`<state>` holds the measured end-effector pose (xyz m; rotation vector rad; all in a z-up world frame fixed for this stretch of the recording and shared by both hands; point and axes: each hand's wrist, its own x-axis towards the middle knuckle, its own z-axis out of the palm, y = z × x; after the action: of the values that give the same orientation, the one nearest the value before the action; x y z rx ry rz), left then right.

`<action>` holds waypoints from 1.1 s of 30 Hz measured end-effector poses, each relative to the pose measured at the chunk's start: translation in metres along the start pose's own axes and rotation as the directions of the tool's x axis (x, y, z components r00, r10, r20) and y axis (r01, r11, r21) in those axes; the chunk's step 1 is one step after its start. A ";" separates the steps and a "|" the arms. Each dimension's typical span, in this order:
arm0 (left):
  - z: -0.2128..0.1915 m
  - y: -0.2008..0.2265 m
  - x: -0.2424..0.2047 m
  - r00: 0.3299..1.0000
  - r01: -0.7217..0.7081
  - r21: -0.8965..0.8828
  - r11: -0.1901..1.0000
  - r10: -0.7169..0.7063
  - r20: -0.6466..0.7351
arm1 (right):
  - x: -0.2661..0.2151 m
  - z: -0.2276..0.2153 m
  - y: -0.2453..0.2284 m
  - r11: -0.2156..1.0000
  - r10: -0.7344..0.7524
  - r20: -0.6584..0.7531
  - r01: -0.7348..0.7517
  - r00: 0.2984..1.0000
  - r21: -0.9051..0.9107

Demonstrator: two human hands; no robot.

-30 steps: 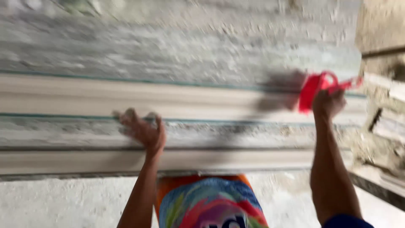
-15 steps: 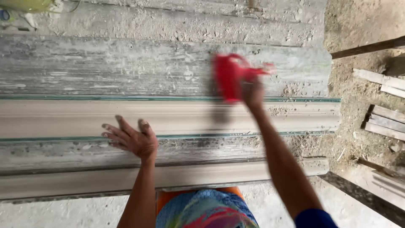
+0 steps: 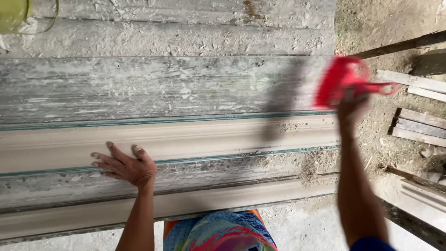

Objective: The person cleans long wooden molding pieces on a workbench using a red dustpan and a brush. They sweep the surfaces and edges, then use the brush to remove remaining dust from the grooves.

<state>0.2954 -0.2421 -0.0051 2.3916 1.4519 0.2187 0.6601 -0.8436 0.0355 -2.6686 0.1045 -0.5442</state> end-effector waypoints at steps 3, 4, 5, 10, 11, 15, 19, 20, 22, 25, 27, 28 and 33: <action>0.003 -0.004 0.000 1.000 0.019 0.009 1.000 -0.019 -0.007 | -0.119 0.025 -0.159 0.564 -0.047 0.406 -0.311 0.913 0.765; 0.004 -0.006 0.000 1.000 0.010 0.010 1.000 -0.010 -0.014 | -0.166 0.026 -0.206 0.677 -0.330 0.270 0.027 0.905 0.736; 0.007 -0.007 0.001 1.000 -0.004 0.007 1.000 0.004 -0.018 | -0.212 0.021 -0.258 0.671 -0.599 0.175 0.370 0.781 0.643; 0.002 0.011 0.002 0.999 0.035 0.026 0.999 -0.035 0.021 | -0.195 0.023 -0.115 0.906 -0.214 0.567 -0.056 0.796 0.420; -0.008 0.010 -0.001 0.993 0.092 0.047 0.995 -0.095 0.075 | -0.181 0.004 -0.069 0.832 -0.309 0.395 0.045 0.865 0.552; 0.001 -0.004 -0.002 0.999 0.044 0.012 0.999 -0.044 0.027 | -0.076 -0.081 0.083 0.999 0.046 0.350 -0.051 0.936 0.005; 0.003 -0.013 0.004 0.998 0.026 -0.007 1.000 -0.026 0.059 | -0.005 -0.134 0.132 0.979 0.160 0.280 -0.116 0.947 -0.168; 0.004 -0.017 0.005 0.996 0.033 -0.023 0.999 -0.031 0.085 | 0.007 -0.144 0.130 0.948 0.295 0.333 -0.232 0.896 -0.217; 0.002 -0.026 0.012 0.985 0.065 -0.042 0.997 -0.057 0.164 | 0.007 -0.128 0.119 0.967 0.161 0.220 -0.109 0.962 -0.229; -0.006 -0.038 0.024 0.941 0.132 -0.075 0.988 -0.101 0.323 | -0.023 -0.060 0.071 0.951 0.049 0.335 0.058 0.941 -0.303; -0.013 -0.042 0.033 0.910 0.152 -0.092 0.984 -0.103 0.401 | -0.063 -0.040 -0.016 0.935 0.099 0.535 0.106 0.839 -0.340; -0.016 -0.043 0.037 0.872 0.163 -0.069 0.984 -0.111 0.477 | -0.086 -0.047 -0.093 0.843 -0.421 0.497 0.529 0.758 -0.092; -0.023 -0.040 0.048 0.745 0.198 -0.006 0.980 -0.147 0.651 | -0.092 -0.080 -0.144 0.548 -0.723 0.534 0.835 0.439 0.056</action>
<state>0.2775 -0.1777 0.0002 1.9429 1.2660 -0.5504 0.5432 -0.7287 0.1287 -2.8347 -1.4045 -0.0293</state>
